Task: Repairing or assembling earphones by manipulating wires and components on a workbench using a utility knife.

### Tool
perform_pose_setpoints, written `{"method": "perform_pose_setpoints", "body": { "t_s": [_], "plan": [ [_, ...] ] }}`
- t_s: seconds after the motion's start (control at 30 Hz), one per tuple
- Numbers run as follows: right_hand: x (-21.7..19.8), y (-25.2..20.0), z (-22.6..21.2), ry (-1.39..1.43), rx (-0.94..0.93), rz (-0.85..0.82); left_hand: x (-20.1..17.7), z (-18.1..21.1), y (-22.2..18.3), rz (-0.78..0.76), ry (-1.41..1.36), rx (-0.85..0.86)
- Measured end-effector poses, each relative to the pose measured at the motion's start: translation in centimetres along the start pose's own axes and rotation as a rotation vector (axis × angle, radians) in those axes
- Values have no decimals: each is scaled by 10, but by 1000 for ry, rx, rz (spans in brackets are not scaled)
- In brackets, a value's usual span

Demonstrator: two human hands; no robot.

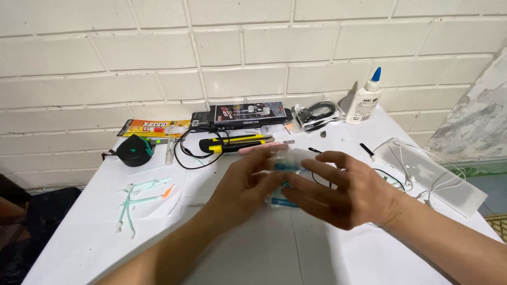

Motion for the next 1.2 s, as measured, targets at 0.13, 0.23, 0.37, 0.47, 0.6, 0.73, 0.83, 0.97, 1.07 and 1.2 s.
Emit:
{"method": "perform_pose_setpoints", "body": {
  "t_s": [0.13, 0.23, 0.37, 0.47, 0.6, 0.73, 0.83, 0.97, 1.07, 1.2],
  "plan": [
    [4, -2, 1, 74, 202, 28, -6, 3, -10, 94, 19, -36],
    [18, -28, 29, 543, 1194, 43, -10, 3, -14, 204, 18, 99],
    [43, -13, 31, 969, 1429, -81, -12, -12, -14, 350, 28, 166],
    [60, -1, 27, 946, 1395, -166, -23, 1, -21, 472, 81, 183],
    [76, 4, 37, 907, 1283, -126, -42, -1, -24, 643, 187, 180],
    [75, -9, 44, 736, 1244, -55, -47, -6, -17, 620, 254, 232],
    [77, -9, 46, 689, 1177, -59, -46, -12, -8, 603, 349, 220],
    [71, -15, 58, 630, 1244, 16, -48, -9, 13, 583, 425, 403],
    [62, -24, 84, 552, 1223, 62, -51, 10, 45, 450, 301, 309],
    [40, -16, 124, 478, 1171, 154, -47, 84, 55, 253, 153, 450]
  ]
}}
Point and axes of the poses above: each hand's wrist, its own y-axis towards the middle knuckle, its own x-axis out of the palm, z = x × y, the point moved 5 cm from there along y, towards the middle knuckle, and after that the axes turned 1 degree about -x, right-handed, at the moved point
